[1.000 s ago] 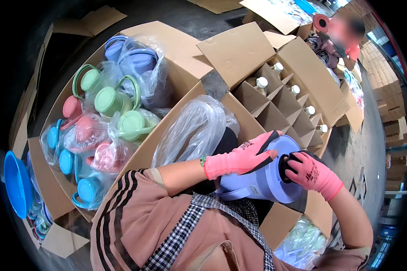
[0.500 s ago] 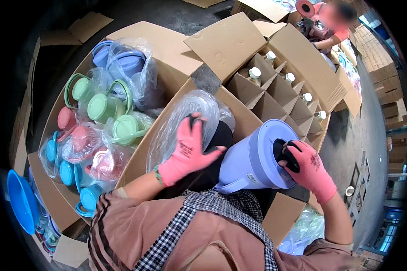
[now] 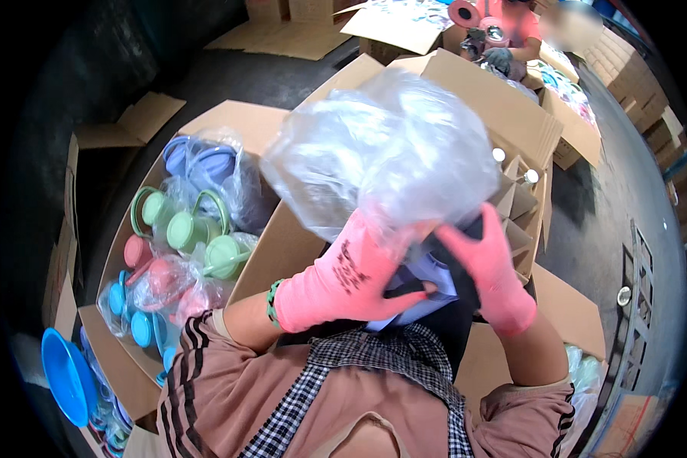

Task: The person assembles plastic pitchers by inserting stainless steel inner liners into the plastic bodies and securing the lids. They then wrap each assembled unit in a clear plastic bag and place it into a cardboard box. The process is repeated for multiple pitchers of different colors.

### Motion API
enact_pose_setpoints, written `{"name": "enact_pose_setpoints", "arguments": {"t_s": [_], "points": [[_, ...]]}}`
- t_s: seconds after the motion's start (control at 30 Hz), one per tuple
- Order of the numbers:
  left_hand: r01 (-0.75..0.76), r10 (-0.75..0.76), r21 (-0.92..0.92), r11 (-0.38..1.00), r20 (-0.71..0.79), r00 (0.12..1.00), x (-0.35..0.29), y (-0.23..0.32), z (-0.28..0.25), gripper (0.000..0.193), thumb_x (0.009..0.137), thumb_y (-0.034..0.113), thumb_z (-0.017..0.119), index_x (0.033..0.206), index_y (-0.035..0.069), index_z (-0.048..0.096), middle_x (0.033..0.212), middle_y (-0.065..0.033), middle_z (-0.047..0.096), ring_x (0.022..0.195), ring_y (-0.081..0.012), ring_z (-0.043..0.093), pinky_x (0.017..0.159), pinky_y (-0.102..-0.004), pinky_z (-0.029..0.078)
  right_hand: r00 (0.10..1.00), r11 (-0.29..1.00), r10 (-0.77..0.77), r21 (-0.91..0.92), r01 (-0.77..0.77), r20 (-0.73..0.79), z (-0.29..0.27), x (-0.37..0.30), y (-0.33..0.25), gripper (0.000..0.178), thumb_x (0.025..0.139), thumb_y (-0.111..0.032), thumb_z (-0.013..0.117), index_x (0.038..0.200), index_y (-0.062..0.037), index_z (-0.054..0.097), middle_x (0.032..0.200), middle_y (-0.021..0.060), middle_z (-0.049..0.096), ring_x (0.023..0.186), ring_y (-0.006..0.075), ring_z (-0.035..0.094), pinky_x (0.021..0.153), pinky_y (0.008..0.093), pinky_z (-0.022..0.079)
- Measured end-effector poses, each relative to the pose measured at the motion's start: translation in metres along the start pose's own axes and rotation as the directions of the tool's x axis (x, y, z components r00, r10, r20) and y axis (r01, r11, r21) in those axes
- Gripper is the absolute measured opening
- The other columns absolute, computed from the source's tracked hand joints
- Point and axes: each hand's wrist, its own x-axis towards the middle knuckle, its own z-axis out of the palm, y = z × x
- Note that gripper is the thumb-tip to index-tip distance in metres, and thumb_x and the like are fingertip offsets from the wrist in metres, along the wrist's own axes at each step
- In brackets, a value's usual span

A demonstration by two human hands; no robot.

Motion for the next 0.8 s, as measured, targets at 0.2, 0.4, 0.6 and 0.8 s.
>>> {"name": "enact_pose_setpoints", "arguments": {"t_s": [0.2, 0.4, 0.6, 0.8], "points": [[0.605, -0.511, -0.638, 0.476, 0.36, 0.781, 0.009, -0.048, 0.018, 0.046, 0.083, 0.02, 0.051, 0.122, -0.003, 0.042, 0.124, -0.0133, 0.045, 0.115, -0.024, 0.043, 0.095, -0.0356, 0.034, 0.923, 0.947, -0.314, 0.008, 0.32, 0.222, -0.065, -0.015, 0.04, 0.024, 0.079, -0.008, 0.055, 0.102, 0.0002, 0.054, 0.094, 0.0092, 0.059, 0.084, 0.0162, 0.056, 0.078, 0.0291, 0.044], [0.44, -0.623, -0.895, 0.071, 0.305, 0.721, 0.05, -0.135, 0.045, 0.046, 0.086, 0.029, 0.043, 0.122, 0.0, 0.043, 0.122, -0.012, 0.047, 0.112, -0.0238, 0.046, 0.094, -0.0372, 0.037, 0.862, 0.454, -0.117, -0.745, 0.489, 0.494, -0.054, -0.019, 0.012, 0.023, 0.081, -0.02, 0.054, 0.094, -0.0008, 0.057, 0.09, 0.0127, 0.059, 0.087, 0.0261, 0.056, 0.08, 0.036, 0.041], [0.002, -0.427, -0.923, -0.386, 0.181, 0.886, 0.037, -0.178, 0.083, 0.049, 0.089, 0.038, 0.035, 0.122, 0.003, 0.043, 0.12, -0.0106, 0.049, 0.108, -0.0236, 0.049, 0.093, -0.0387, 0.04, 0.79, -0.273, -0.492, -0.926, 0.26, 0.367, -0.141, 0.059, 0.09, 0.023, 0.071, -0.014, 0.059, 0.093, -0.0063, 0.057, 0.086, 0.0129, 0.054, 0.08, 0.0276, 0.053, 0.079, 0.0395, 0.042], [0.493, -0.587, -0.799, 0.345, 0.226, 0.778, -0.047, -0.145, 0.13, 0.035, 0.088, 0.026, 0.041, 0.115, 0.005, 0.047, 0.107, -0.0081, 0.055, 0.096, -0.0212, 0.055, 0.081, -0.0344, 0.047, 0.981, 0.883, 0.01, -0.458, -0.1, -0.196, -0.149, 0.025, 0.146, 0.044, 0.075, -0.013, 0.059, 0.115, 0.0001, 0.046, 0.109, 0.017, 0.053, 0.103, 0.0282, 0.049, 0.09, 0.034, 0.037]]}}
